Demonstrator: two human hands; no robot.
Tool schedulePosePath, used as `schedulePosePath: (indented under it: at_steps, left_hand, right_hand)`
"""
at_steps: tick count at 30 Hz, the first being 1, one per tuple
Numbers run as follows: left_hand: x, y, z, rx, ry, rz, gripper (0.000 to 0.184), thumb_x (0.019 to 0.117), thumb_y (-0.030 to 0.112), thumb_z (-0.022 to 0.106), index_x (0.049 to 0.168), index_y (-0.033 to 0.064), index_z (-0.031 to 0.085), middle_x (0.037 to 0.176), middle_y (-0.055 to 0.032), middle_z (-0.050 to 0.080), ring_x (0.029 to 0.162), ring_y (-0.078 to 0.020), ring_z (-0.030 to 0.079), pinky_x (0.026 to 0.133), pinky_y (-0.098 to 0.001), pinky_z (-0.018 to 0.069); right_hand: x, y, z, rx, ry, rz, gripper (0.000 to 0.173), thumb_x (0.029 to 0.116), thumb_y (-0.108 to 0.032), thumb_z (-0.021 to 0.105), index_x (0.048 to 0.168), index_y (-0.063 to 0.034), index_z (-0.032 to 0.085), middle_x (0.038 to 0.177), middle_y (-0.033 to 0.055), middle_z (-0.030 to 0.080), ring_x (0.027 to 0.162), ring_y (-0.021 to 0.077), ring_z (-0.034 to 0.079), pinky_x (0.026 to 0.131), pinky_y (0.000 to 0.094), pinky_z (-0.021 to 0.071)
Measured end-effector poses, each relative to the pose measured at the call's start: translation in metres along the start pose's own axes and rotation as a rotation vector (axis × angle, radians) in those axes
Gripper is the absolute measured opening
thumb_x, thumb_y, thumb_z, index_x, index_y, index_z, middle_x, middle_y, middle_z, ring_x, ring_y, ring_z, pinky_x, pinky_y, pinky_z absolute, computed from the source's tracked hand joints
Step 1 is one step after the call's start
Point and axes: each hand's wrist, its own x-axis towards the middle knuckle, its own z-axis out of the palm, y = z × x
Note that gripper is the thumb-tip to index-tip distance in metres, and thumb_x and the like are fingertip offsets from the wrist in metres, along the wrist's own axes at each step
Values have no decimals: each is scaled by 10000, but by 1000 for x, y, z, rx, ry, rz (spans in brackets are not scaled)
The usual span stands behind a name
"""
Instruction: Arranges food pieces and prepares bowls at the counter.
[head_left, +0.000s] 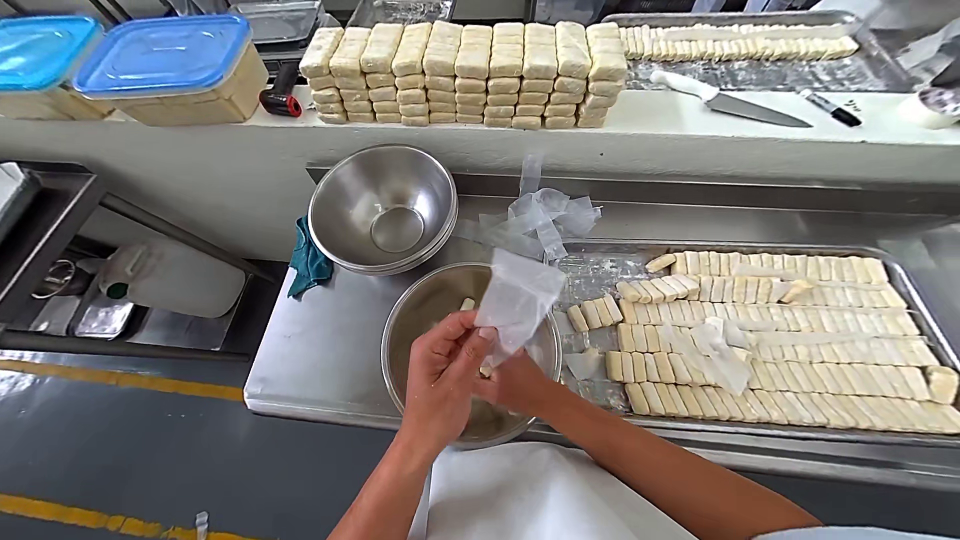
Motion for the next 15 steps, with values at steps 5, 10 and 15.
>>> schedulePosePath:
  at_steps: [5,10,15]
  left_hand:
    - [1,10,6,51,5,159,161,1039,196,582,1095,165,729,914,53,720,809,-30,684,753,-217,595]
    - [20,42,-12,50,76,303,155,1033,256,595,1106,255,731,930,91,725,807,-58,707,764,-274,628]
    - [43,19,-10,19,100,115,255,1053,105,453,1141,184,678,929,74,707,783,-62,698,718,-268,628]
  right_hand:
    - [5,31,12,-217,-298,240,345,905,-269,727,1168,-46,729,1157,156,715,1128,308,665,976,518,527]
    - [-4,43,6,-321,-648,500,515,965,-92,603,1475,-129,541,1523,137,489,1415,319,457,1143,512,402]
    - [-14,22,-42,-193,-393,416,366,965,-25,549,1303,-85,676,1372,112,629,1252,263,612,1034,466,512]
